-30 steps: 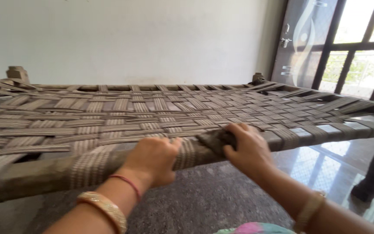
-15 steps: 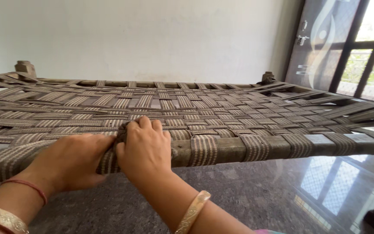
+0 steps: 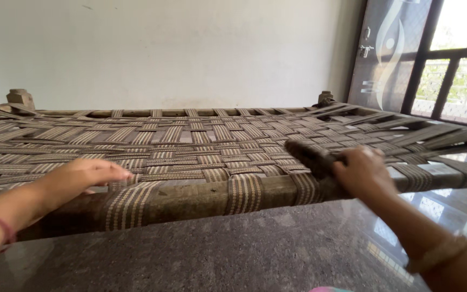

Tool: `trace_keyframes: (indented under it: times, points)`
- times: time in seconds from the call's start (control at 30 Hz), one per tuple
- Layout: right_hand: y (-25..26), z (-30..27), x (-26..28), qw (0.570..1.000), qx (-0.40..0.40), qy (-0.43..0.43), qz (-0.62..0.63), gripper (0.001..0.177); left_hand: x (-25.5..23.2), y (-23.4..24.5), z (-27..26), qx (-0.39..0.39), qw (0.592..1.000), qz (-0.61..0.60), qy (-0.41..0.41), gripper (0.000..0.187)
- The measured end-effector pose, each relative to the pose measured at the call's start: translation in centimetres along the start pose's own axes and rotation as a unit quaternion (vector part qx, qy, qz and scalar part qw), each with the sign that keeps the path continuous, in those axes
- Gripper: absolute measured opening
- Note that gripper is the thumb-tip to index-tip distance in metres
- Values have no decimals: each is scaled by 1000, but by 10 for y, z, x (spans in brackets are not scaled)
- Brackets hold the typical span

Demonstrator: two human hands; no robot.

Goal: The person wipes the woven surface and wooden legs of a charpai bed using a cloth. The person moves around the bed to clean different sections, including the frame and legs, in a repetitive wiping motion.

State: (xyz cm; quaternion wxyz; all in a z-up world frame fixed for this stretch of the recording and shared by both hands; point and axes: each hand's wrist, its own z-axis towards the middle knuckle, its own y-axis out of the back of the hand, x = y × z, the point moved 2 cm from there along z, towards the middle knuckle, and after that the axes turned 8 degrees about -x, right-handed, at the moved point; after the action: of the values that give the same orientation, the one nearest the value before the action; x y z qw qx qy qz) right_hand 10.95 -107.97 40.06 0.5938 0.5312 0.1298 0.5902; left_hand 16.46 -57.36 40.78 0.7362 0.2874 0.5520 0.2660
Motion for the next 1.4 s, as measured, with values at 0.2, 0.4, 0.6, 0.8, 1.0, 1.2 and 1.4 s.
trace_keyframes:
  times: [0.2, 0.4, 0.6, 0.8, 1.0, 1.2, 1.4]
  points:
    - [-50, -10, 74, 973, -91, 163, -137, 23, -6, -44, 33, -144, 988, 54, 25, 43]
    - [-104, -149, 243, 882, -191, 431, 18, 16, 22, -43, 53, -197, 973, -120, -22, 38]
    - [-51, -139, 257, 828, 284, 424, 234, 30, 52, 6, 12, -253, 948, 193, 14, 32]
    - [-65, -76, 237, 965, 116, 219, 91, 32, 60, 52, -48, -270, 926, 221, 147, 31]
    - [-136, -113, 276, 951, -21, 303, 51, 17, 54, 49, -48, -271, 927, 206, 155, 42]
    - [-120, -195, 318, 910, -5, 411, 44, 18, 48, 55, -52, -262, 936, 167, 165, 47]
    - [-130, -214, 239, 714, -157, 626, 272, 28, 56, 37, -62, -225, 910, 311, 154, 48]
